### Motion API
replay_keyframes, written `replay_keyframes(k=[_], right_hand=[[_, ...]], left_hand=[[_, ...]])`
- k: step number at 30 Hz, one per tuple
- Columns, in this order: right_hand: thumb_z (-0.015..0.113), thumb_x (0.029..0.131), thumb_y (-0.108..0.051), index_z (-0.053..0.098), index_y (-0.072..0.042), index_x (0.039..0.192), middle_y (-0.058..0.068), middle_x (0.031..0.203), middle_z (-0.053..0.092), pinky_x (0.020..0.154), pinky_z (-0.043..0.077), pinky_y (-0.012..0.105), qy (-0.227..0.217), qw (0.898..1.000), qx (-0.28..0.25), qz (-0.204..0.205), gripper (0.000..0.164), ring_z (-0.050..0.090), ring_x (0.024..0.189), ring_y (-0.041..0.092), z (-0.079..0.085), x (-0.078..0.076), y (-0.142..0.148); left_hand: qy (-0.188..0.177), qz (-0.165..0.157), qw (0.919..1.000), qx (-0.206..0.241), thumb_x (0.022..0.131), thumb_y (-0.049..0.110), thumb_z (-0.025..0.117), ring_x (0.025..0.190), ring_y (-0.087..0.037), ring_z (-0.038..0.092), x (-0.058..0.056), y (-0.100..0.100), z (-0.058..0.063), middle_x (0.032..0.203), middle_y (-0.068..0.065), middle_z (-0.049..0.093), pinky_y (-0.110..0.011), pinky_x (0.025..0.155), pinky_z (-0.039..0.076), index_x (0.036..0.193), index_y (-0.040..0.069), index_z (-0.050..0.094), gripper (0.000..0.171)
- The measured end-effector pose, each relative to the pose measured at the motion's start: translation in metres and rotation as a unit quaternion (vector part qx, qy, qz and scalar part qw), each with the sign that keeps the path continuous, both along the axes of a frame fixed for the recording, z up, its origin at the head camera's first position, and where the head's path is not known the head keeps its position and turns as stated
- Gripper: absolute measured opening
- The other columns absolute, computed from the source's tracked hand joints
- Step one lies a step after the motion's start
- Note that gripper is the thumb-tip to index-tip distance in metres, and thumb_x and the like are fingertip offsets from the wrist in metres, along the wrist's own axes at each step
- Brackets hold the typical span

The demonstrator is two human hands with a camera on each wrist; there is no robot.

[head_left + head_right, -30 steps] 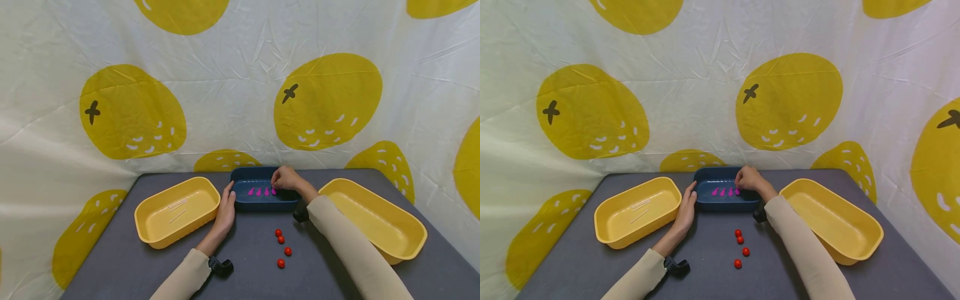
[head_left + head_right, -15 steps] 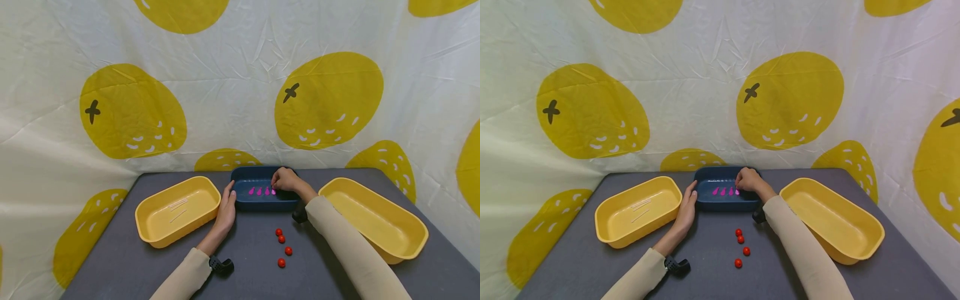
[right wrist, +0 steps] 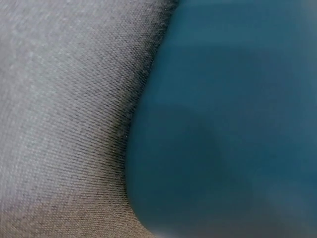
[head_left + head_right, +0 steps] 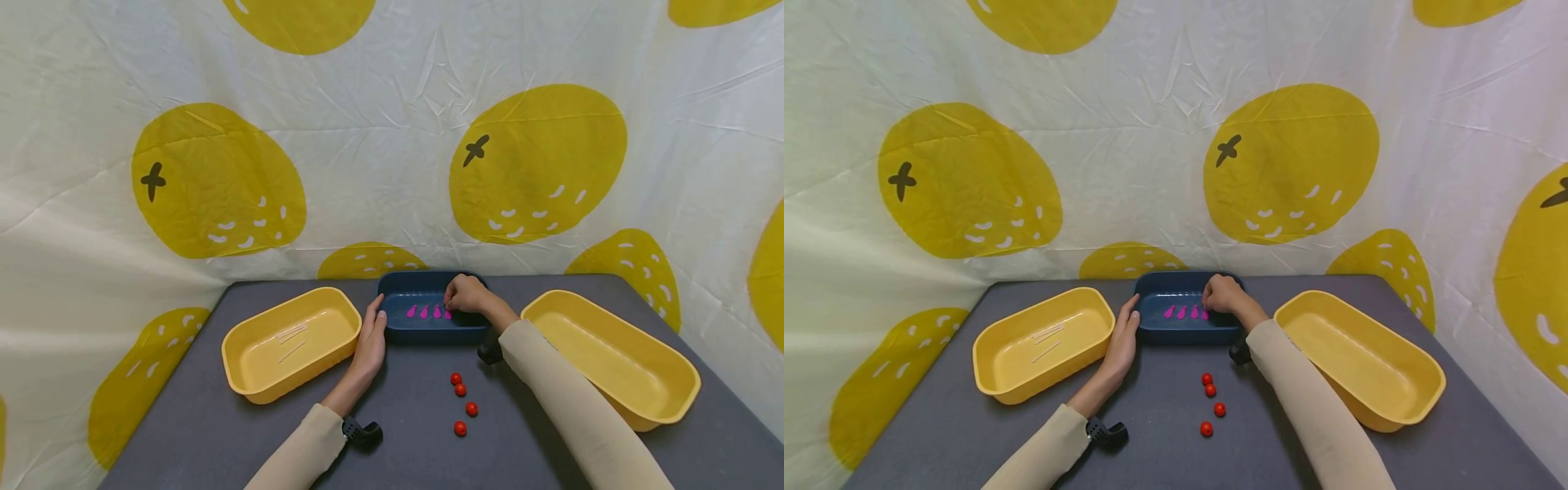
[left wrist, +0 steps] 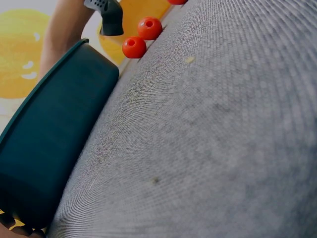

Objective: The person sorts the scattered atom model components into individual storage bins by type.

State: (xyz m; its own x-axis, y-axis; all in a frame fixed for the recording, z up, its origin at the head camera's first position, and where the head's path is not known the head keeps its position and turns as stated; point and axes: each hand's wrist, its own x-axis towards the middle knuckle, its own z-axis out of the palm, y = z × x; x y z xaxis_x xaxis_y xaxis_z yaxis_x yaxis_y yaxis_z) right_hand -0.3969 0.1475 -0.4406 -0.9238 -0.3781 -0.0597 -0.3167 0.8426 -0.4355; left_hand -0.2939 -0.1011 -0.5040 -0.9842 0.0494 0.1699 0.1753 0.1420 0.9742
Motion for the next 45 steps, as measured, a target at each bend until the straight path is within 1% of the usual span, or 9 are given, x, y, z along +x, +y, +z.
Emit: replay_keyframes(k=[7,10,14,20,25,32,36,40,45], right_hand=[[0.078,0.087,-0.011,0.080,-0.005,0.092,0.004,0.090,0.078,0.075,0.055,0.034,0.009,1.000,-0.005,0.005,0.008,0.064,0.080,0.018,0.004,0.000,0.003],[0.078,0.086,-0.011,0.080,-0.004,0.094,0.005,0.090,0.079,0.077,0.055,0.036,0.018,1.000,-0.011,0.011,0.010,0.065,0.081,0.018,0.009,0.002,0.004],[0.076,0.088,-0.009,0.079,-0.001,0.099,0.006,0.092,0.079,0.077,0.056,0.037,0.029,0.999,-0.022,0.026,0.014,0.066,0.081,0.018,0.016,0.008,0.006],[0.073,0.091,-0.009,0.077,0.001,0.103,0.009,0.093,0.078,0.076,0.056,0.038,0.045,0.996,-0.054,0.045,0.016,0.067,0.081,0.020,0.028,0.023,0.009],[0.071,0.095,-0.011,0.077,-0.003,0.105,0.007,0.097,0.078,0.078,0.058,0.040,0.062,0.994,-0.075,0.049,0.014,0.069,0.086,0.020,0.045,0.047,0.012],[0.074,0.095,-0.017,0.076,-0.010,0.104,0.001,0.094,0.076,0.077,0.057,0.036,0.103,0.990,-0.075,0.053,0.011,0.067,0.083,0.014,0.068,0.095,0.026],[0.075,0.095,-0.017,0.076,-0.012,0.103,-0.002,0.093,0.075,0.076,0.057,0.031,0.130,0.987,-0.082,0.051,0.010,0.067,0.084,0.012,0.076,0.122,0.041],[0.074,0.096,-0.018,0.076,-0.014,0.099,-0.004,0.093,0.074,0.076,0.056,0.027,0.134,0.984,-0.109,0.036,0.005,0.066,0.086,0.011,0.084,0.147,0.061],[0.073,0.097,-0.021,0.076,-0.018,0.097,-0.006,0.091,0.073,0.073,0.055,0.023,0.163,0.981,-0.108,0.010,0.003,0.063,0.084,0.006,0.088,0.169,0.091]], left_hand=[[0.004,-0.003,1.0000,-0.001,0.115,0.031,0.030,0.159,-0.031,0.024,-0.001,0.002,-0.001,0.172,-0.004,0.025,-0.060,0.128,0.017,0.164,0.018,0.027,0.051],[0.003,0.000,1.0000,0.002,0.115,0.033,0.030,0.159,-0.030,0.024,-0.001,0.002,-0.001,0.172,-0.003,0.025,-0.059,0.128,0.017,0.164,0.020,0.028,0.051],[0.003,0.001,1.0000,0.001,0.115,0.035,0.030,0.159,-0.030,0.024,0.000,0.001,0.000,0.172,-0.002,0.026,-0.058,0.129,0.017,0.164,0.023,0.029,0.051],[0.003,0.002,1.0000,-0.002,0.115,0.032,0.030,0.159,-0.030,0.024,0.001,0.002,0.001,0.171,-0.003,0.026,-0.058,0.128,0.017,0.164,0.021,0.028,0.051],[0.007,0.004,0.9999,0.006,0.115,0.034,0.032,0.159,-0.030,0.024,0.001,0.002,0.003,0.171,-0.003,0.026,-0.059,0.129,0.016,0.164,0.021,0.030,0.051],[-0.002,0.002,0.9998,0.019,0.115,0.034,0.032,0.160,-0.032,0.020,0.001,0.003,0.004,0.173,-0.006,0.021,-0.060,0.129,0.013,0.165,0.022,0.026,0.052],[-0.007,0.006,0.9998,0.019,0.114,0.035,0.033,0.160,-0.032,0.020,0.001,0.003,0.002,0.173,-0.005,0.022,-0.060,0.129,0.014,0.165,0.023,0.027,0.052],[-0.006,0.010,0.9999,0.009,0.114,0.038,0.033,0.159,-0.031,0.022,0.001,0.002,0.001,0.172,-0.004,0.024,-0.060,0.128,0.016,0.164,0.023,0.029,0.052],[-0.011,0.016,0.9998,0.002,0.114,0.040,0.033,0.160,-0.030,0.022,0.003,0.002,0.001,0.172,-0.002,0.024,-0.059,0.129,0.015,0.164,0.025,0.028,0.053]])
